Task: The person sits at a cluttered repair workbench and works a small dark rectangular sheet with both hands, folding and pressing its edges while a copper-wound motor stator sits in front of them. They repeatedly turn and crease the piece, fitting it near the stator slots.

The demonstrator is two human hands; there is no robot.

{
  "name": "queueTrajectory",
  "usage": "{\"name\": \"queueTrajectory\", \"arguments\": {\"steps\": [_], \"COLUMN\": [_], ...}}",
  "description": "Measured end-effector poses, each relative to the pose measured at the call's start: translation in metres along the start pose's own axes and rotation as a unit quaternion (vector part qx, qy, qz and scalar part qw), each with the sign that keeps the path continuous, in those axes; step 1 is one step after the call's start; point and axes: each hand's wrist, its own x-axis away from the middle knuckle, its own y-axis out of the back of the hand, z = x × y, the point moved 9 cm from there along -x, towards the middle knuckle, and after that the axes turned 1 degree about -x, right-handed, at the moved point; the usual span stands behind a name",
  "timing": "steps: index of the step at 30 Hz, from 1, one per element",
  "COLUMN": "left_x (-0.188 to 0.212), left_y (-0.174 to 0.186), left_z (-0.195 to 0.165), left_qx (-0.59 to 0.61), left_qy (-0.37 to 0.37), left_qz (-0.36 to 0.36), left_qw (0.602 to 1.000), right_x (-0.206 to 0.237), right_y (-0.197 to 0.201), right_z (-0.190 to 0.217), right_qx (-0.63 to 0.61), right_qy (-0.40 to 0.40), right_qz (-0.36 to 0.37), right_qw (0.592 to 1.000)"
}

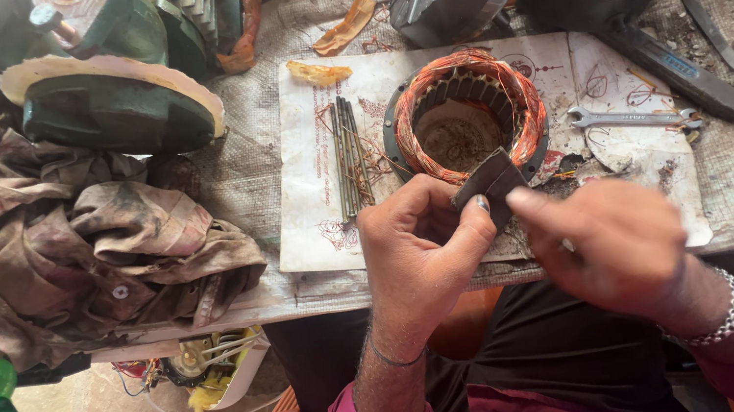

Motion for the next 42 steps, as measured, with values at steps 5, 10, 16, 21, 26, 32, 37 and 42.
{"name": "queueTrajectory", "arguments": {"steps": [5, 10, 16, 21, 26, 32, 37, 42], "left_x": [0.001, 0.001, 0.0, 0.0, 0.0, 0.001, 0.0, 0.0], "left_y": [0.0, 0.0, 0.001, 0.001, -0.001, 0.0, 0.001, 0.001], "left_z": [0.001, 0.0, -0.001, -0.002, -0.001, 0.001, 0.0, 0.0], "left_qx": [-0.009, 0.005, 0.001, 0.005, 0.005, -0.007, -0.016, -0.005], "left_qy": [0.005, 0.005, -0.001, -0.003, 0.002, 0.0, -0.007, -0.006], "left_qz": [0.0, 0.004, 0.001, -0.002, 0.0, -0.004, -0.002, -0.004], "left_qw": [1.0, 1.0, 1.0, 1.0, 1.0, 1.0, 1.0, 1.0], "right_x": [0.005, 0.005, -0.001, -0.004, -0.002, 0.001, 0.0, -0.003], "right_y": [0.005, 0.001, 0.002, -0.001, 0.002, 0.003, 0.002, -0.003], "right_z": [-0.007, -0.011, -0.003, 0.002, -0.004, -0.006, -0.005, 0.001], "right_qx": [0.024, 0.014, 0.002, -0.019, -0.014, 0.011, 0.007, -0.02], "right_qy": [-0.034, -0.056, -0.027, 0.001, -0.027, -0.033, -0.032, -0.006], "right_qz": [-0.019, -0.011, -0.017, 0.003, -0.007, -0.02, -0.021, 0.01], "right_qw": [0.999, 0.998, 0.999, 1.0, 1.0, 0.999, 0.999, 1.0]}}
